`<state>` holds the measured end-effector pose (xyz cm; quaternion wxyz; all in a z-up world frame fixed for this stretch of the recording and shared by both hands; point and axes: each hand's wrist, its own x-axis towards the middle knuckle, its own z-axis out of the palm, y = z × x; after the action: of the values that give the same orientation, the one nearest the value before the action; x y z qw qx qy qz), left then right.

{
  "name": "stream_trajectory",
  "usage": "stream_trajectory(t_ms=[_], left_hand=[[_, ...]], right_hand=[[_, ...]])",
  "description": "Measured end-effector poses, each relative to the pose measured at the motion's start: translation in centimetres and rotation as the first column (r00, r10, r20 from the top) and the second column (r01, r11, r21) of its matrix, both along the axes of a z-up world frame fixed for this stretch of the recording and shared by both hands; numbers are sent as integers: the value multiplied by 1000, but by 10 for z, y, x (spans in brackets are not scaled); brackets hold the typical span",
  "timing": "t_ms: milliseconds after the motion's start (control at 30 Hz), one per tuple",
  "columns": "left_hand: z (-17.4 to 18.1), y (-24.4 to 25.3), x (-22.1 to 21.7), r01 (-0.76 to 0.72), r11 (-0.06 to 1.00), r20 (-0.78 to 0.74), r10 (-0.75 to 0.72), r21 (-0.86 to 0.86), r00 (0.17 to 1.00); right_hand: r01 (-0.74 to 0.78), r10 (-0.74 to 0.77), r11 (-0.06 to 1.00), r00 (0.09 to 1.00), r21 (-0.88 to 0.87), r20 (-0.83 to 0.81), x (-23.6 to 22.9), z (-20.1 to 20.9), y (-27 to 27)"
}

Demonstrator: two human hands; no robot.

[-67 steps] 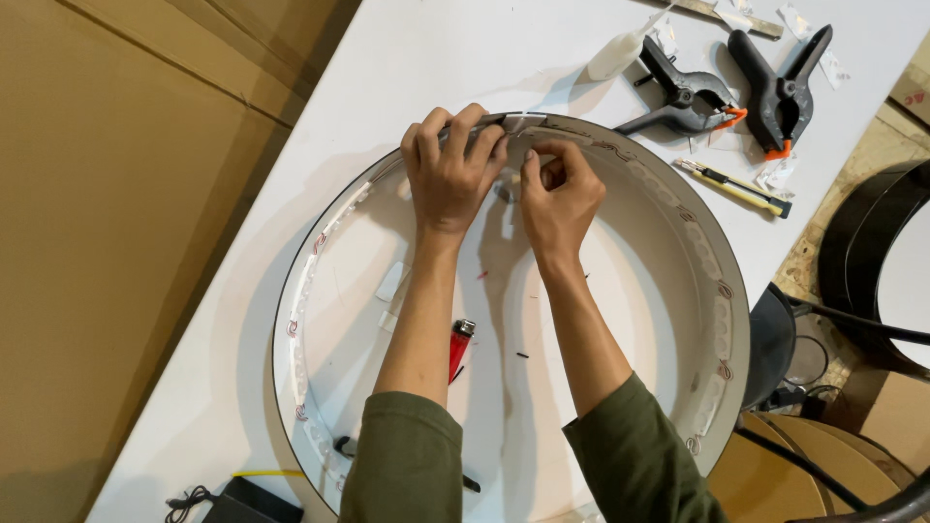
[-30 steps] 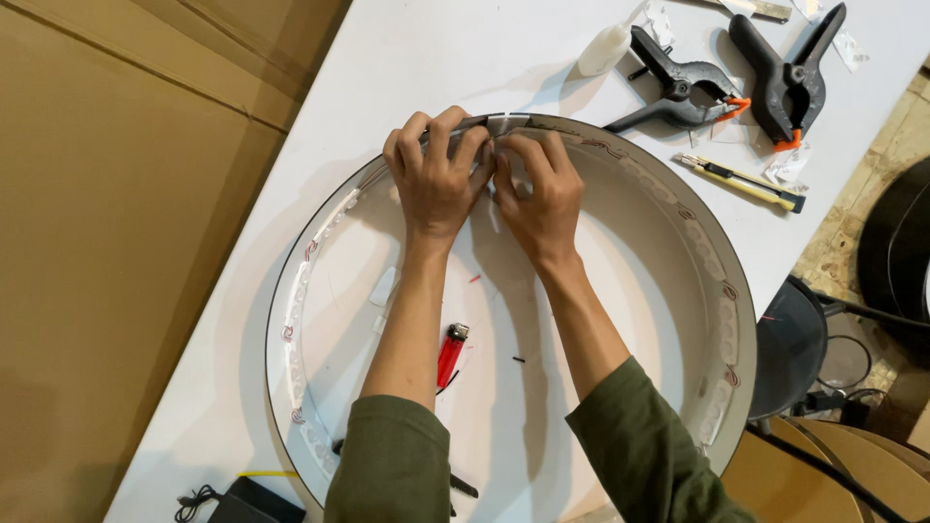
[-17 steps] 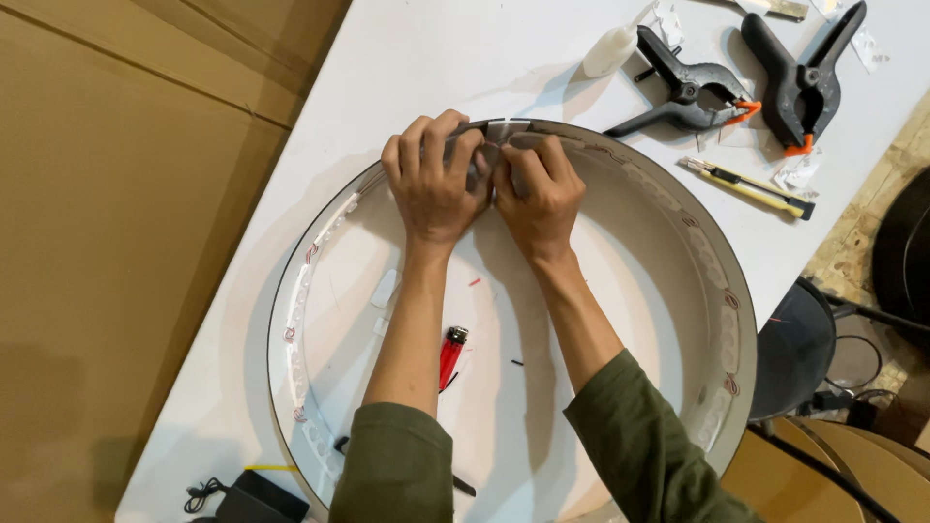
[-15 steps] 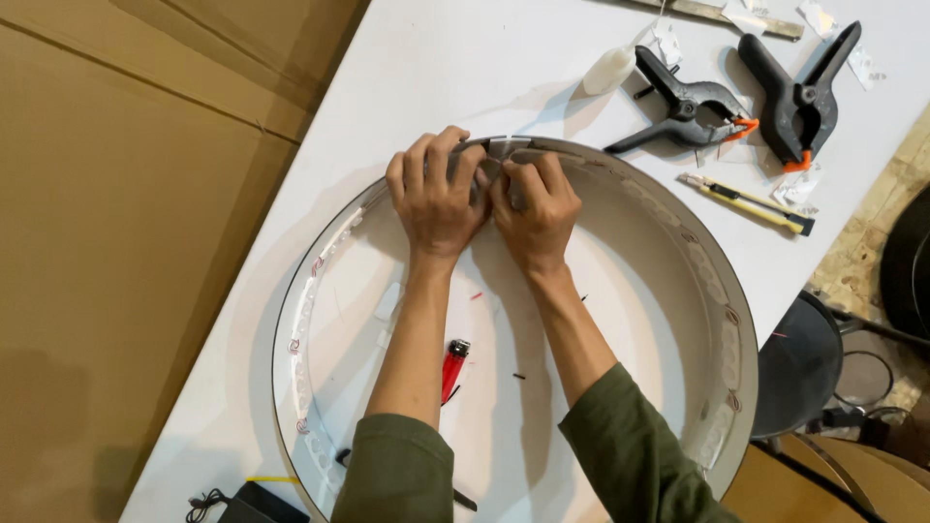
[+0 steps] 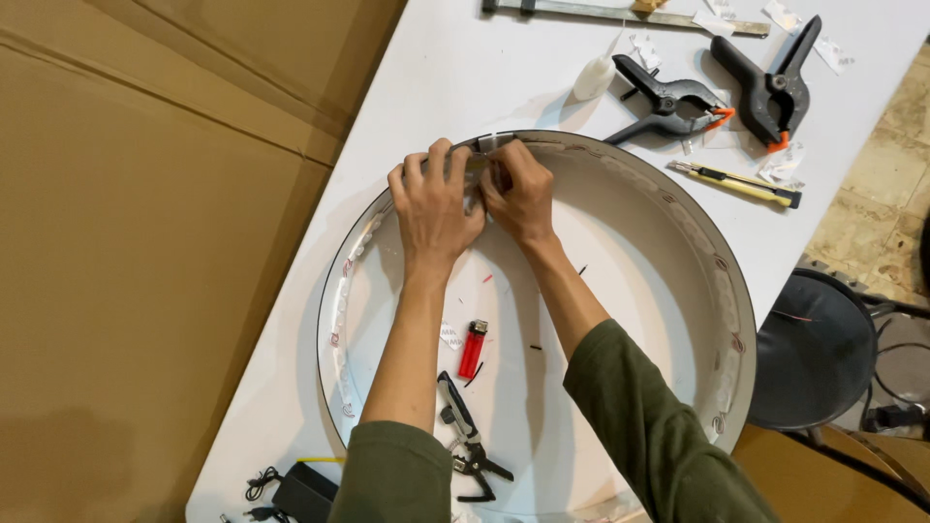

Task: The person is assembling an LED light ring by hand. They are seen inserting small components into the circular frame and manipulating wires. The workspace is cluttered with tools and parts.

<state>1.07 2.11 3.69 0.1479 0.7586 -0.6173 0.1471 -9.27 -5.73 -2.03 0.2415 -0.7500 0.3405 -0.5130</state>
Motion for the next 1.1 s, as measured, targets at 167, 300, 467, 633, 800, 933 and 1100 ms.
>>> stream_trajectory(t_ms=[167,300,467,633,800,933,1100], left_hand=[[11,11,-3,16,998,1,-16,55,1000],[20,21,-1,25,999,-99,-21,39,995],[24,24,29,215,971,-156,-197,103,968],[7,-1,53,413,900,-54,-409,140,911],[4,-5,51,412,907,-26,-411,85,911],[3,-8,52,390,919,-24,-389,64,921],[1,-10,58,365,928,-89,-359,72,929]], right_hand=[[-39,39,999,999,15,-18,-5,-8,2],[-2,6,999,996,47,-90,-12,0,15],[138,-135,969,990,207,-30,-4,5,39],[228,-248,938,968,259,45,5,7,49],[205,-247,933,963,296,110,6,2,50],[201,-257,925,956,324,139,5,-3,39],[111,-187,938,960,328,209,13,-8,28]])
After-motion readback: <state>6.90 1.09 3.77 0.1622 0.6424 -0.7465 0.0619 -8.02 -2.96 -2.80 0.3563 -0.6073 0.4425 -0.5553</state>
